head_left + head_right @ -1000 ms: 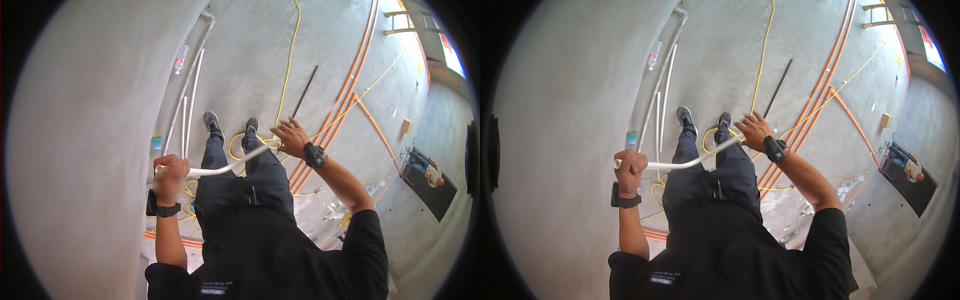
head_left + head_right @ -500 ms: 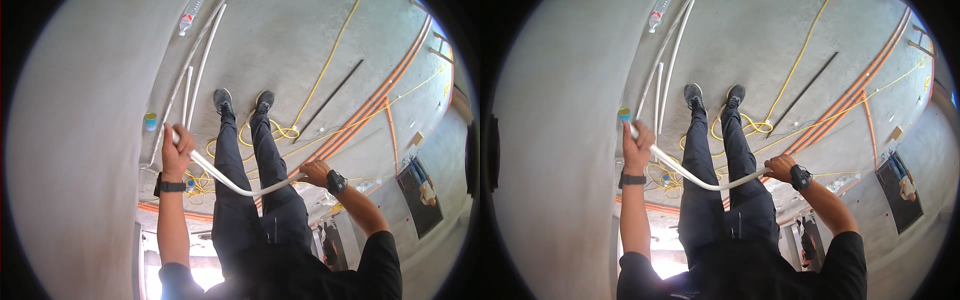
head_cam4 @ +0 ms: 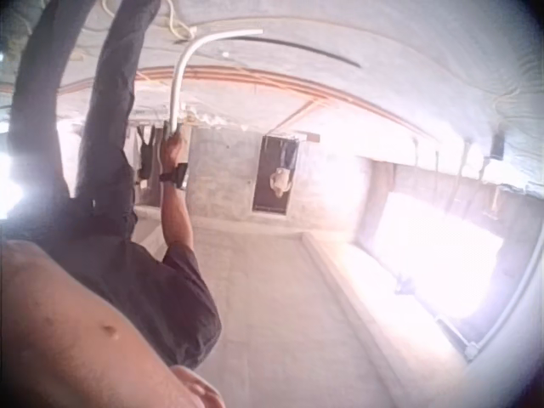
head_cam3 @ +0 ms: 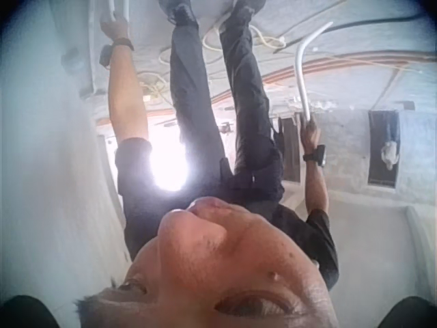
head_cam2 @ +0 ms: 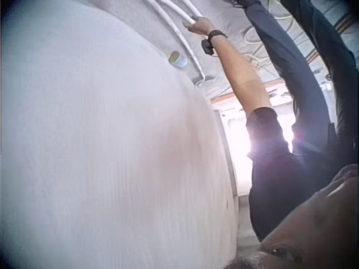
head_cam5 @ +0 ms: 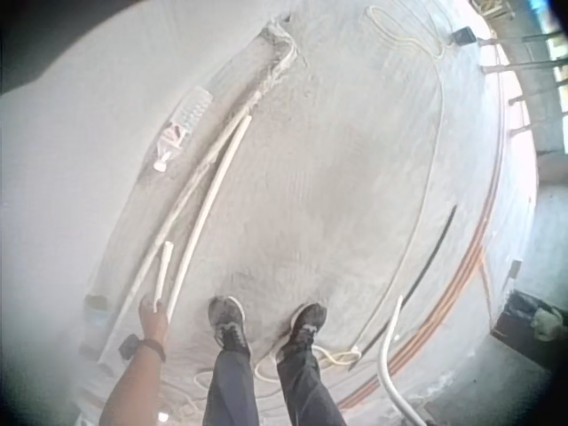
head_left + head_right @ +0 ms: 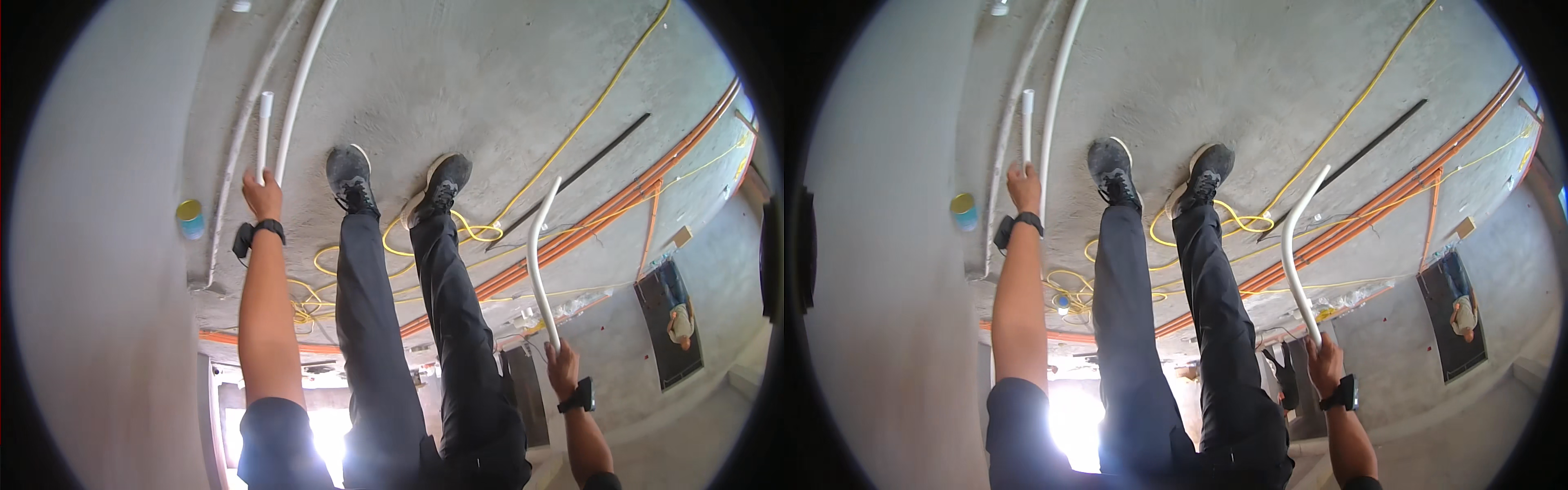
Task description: The person bends a conduit pipe by hand using a bending spring that is inserted into the pipe.
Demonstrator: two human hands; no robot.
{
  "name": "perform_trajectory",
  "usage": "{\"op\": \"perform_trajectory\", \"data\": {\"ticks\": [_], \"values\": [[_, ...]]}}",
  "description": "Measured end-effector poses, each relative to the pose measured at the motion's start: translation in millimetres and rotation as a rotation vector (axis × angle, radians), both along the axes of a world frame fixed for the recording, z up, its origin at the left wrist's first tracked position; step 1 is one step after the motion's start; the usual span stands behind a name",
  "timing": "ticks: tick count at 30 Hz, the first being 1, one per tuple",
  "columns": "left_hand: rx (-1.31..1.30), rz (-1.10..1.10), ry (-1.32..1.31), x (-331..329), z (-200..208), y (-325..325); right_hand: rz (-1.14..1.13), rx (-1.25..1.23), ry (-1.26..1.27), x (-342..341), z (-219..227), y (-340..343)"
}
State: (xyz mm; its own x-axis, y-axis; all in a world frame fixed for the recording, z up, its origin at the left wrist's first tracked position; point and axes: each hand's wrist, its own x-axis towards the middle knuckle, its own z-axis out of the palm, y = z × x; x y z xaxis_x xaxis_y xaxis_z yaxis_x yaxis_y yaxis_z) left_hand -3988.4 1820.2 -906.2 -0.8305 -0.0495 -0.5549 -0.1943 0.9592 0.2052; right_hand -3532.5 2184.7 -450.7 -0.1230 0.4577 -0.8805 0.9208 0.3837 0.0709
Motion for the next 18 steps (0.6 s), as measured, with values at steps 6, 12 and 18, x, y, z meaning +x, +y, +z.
{"op": "perform_trajectory", "data": {"ticks": [6, 12, 18], "values": [[-0.349, -0.350, 0.010, -13.2, -19.9, 49.8, -0.002, -0.047, -0.095, 5.1, 11.0, -15.2], [-0.363, -0.529, 0.021, -28.7, -25.5, 26.8, -0.109, 0.004, -0.088, -64.8, -3.5, -18.6], [0.183, -0.359, -0.056, -7.4, 54.7, 58.5, -0.285, -0.015, 0.006, -134.4, -13.0, 12.3]]}}
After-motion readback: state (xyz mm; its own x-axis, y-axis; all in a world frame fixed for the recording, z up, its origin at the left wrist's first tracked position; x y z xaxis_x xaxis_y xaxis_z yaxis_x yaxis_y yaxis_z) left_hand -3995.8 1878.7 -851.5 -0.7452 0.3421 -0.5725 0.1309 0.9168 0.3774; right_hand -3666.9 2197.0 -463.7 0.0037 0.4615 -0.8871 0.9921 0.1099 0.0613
